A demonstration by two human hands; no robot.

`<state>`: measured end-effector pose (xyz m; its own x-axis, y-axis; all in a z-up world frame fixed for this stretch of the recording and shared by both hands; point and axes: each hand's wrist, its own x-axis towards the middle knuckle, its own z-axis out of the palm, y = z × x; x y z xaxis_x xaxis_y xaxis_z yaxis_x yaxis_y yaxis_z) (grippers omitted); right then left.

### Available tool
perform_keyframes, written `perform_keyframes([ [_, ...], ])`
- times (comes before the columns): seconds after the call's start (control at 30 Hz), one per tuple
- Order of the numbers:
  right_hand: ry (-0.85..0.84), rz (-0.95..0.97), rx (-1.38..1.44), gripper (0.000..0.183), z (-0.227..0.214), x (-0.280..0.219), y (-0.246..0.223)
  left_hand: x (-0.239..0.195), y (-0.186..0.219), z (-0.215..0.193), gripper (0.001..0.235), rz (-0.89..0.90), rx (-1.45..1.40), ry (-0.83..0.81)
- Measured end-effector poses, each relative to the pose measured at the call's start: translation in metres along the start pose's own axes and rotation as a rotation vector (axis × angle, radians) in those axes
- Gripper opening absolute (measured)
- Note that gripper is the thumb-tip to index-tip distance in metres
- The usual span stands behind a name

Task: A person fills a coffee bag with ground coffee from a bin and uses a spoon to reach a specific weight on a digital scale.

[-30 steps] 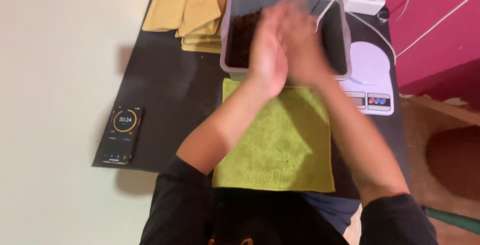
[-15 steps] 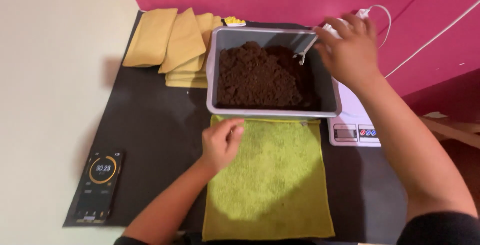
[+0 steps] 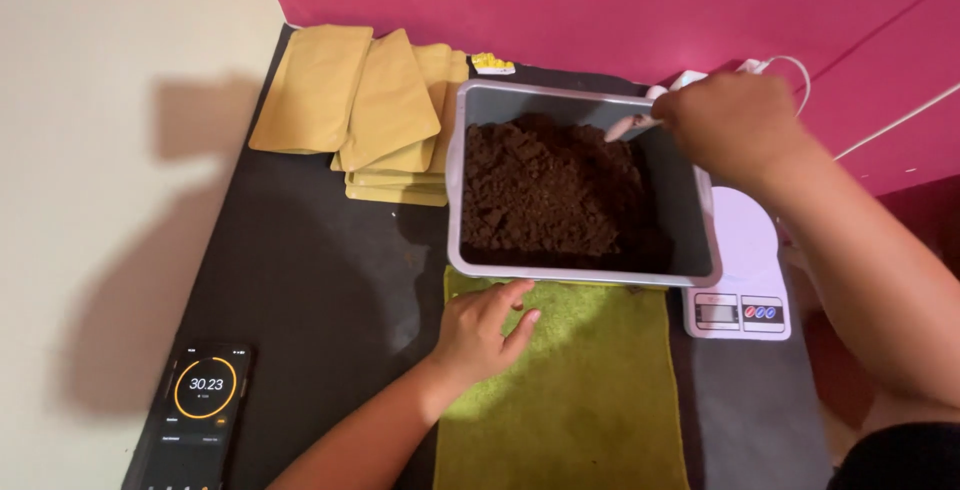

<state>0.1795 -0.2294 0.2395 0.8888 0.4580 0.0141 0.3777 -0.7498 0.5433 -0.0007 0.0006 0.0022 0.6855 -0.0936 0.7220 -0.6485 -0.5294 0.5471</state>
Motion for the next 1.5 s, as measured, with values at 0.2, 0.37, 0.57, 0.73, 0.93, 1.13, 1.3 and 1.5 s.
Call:
perform_keyframes([
  [0.2,0.181,-0.264,0.095,0.02,0.045,0.007,-0.079,0.005,0.003,-0.003,0.031,-0.003,-0.054,-0.003],
  [0.37,0.079,-0.252,-0.008,0.018,0.015,0.008,-0.045,0.006,0.002,-0.005,0.032,-0.003,-0.034,-0.011],
  [0.57,0.044,-0.2,-0.026,0.023,0.048,-0.004,-0.021,0.009,0.004,-0.006,0.031,-0.004,-0.094,-0.045],
  [0.73,-0.049,-0.153,-0.035,0.024,0.076,-0.009,-0.025,0.0,0.0,-0.001,0.033,0.003,-0.041,-0.047],
  [0.93,-0.102,-0.058,-0.014,0.031,0.033,0.02,-0.022,0.002,0.003,-0.006,0.034,0.007,-0.012,-0.103],
  [1.13,-0.359,-0.16,-0.02,0.035,0.011,0.035,-0.026,0.002,0.003,-0.008,0.034,0.021,0.032,-0.089],
  [1.3,-0.34,-0.226,-0.073,0.024,0.061,0.054,-0.044,0.003,0.003,-0.006,0.032,0.018,0.036,-0.069],
  [1.5,0.007,-0.121,0.173,0.028,-0.01,0.041,-0.033,0.002,0.001,-0.005,0.036,-0.001,0.032,-0.104],
])
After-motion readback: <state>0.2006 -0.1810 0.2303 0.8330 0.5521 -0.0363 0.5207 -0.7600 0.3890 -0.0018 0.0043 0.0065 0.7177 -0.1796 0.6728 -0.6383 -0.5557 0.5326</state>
